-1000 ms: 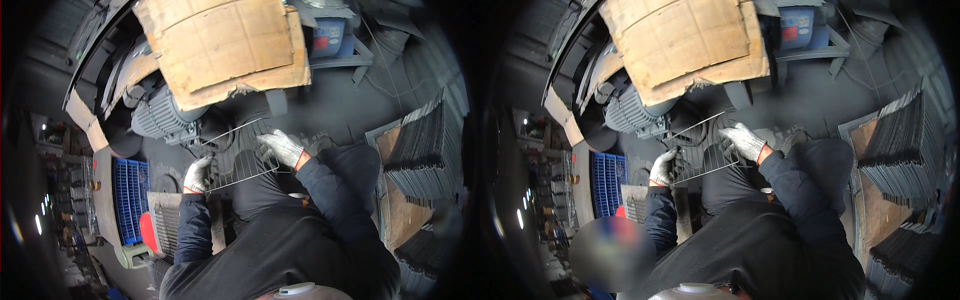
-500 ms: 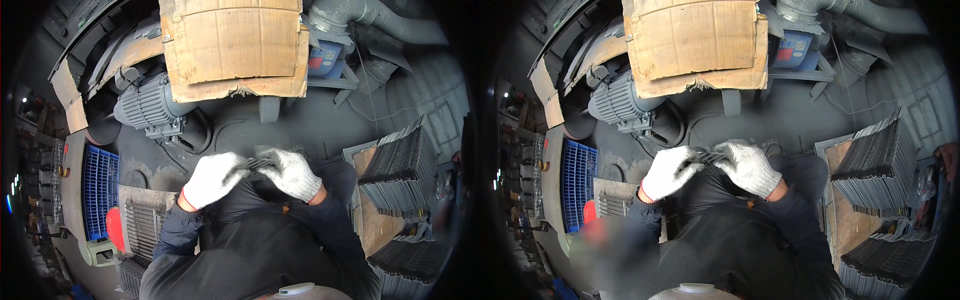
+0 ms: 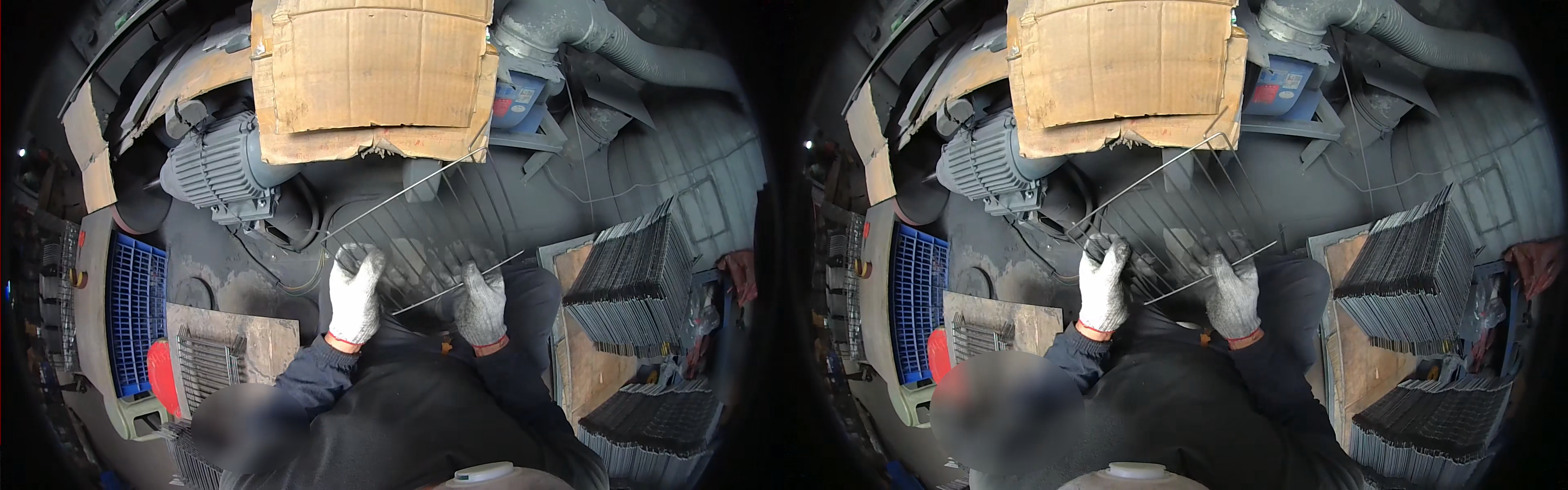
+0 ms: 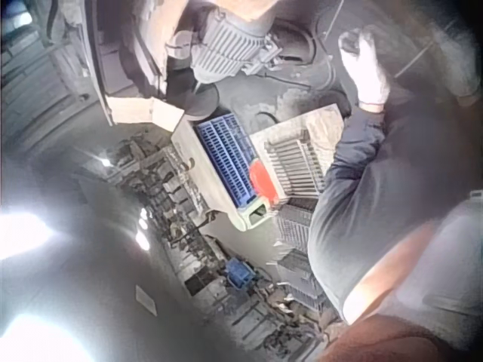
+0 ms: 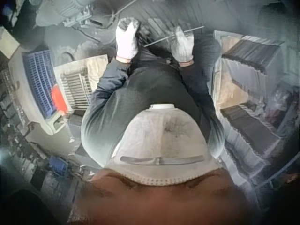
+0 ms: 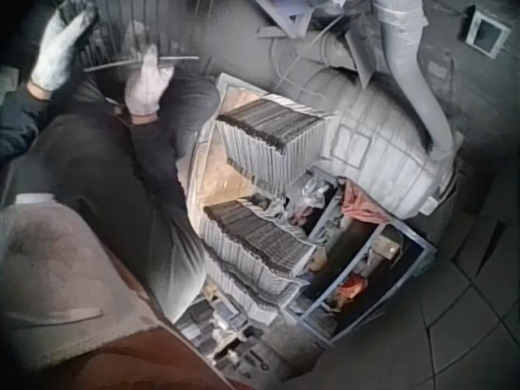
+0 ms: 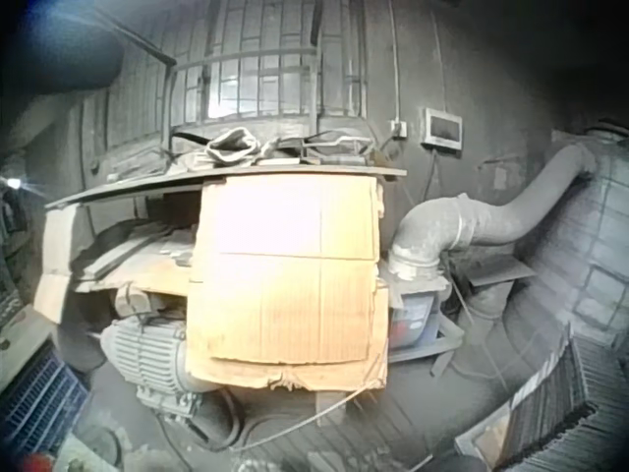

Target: The recorder is picking up metal wire grates one by one, inspecting them, and stacking them into a larger pile.

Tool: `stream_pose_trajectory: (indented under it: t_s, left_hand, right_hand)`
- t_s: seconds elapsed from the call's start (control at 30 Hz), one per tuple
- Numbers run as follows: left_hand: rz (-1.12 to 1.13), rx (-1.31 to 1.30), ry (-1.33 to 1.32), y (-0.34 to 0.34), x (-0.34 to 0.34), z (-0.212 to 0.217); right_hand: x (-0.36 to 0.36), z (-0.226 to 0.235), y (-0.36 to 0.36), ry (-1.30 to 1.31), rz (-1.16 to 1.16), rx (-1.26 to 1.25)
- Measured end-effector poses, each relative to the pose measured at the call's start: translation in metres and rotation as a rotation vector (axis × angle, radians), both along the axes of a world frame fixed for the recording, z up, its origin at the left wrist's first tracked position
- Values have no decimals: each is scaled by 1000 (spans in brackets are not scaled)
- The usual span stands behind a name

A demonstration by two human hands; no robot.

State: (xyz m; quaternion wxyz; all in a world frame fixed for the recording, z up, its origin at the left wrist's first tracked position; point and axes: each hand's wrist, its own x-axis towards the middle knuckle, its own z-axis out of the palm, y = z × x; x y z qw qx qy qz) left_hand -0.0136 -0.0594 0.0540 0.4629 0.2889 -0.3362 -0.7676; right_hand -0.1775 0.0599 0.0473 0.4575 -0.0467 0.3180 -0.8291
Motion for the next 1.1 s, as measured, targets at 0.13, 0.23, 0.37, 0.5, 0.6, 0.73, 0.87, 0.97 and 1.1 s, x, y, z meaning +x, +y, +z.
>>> stream_pose_trajectory:
  t_s: [0.13, 0.23, 0.37, 0.5, 0.6, 0.73, 0.87, 0.97, 1.1]
  left_hand:
    - [-87, -104, -159, -13, 9, -19]
    - [-155, -110, -187, -20, 5, -38]
    - [-242, -151, -289, -33, -14, -78]
    - [-175, -243, -392, -44, -40, -93]
    - [-179, -262, -442, -49, -50, -107]
    - [-221, -171, -400, -59, -73, -107]
    - [-244, -218, -467, -73, -82, -108]
    - [-184, -196, -529, -82, -62, -133]
    - [-133, -50, -498, -100, -6, -122]
  right_hand:
    - [-32, -15, 2, 483, -401, 253]
    - [-73, -17, -2, 795, -168, 430]
    - [-101, -38, -10, 666, 222, 453]
    - [-115, -62, -15, 687, 155, 411]
    - [-122, -67, -13, 699, 122, 447]
    - [-134, -71, -21, 646, 89, 426]
    - [-144, -83, -34, 583, 75, 444]
    - [-133, -94, -56, 573, 104, 462]
    - [-80, -111, -97, 567, 204, 427]
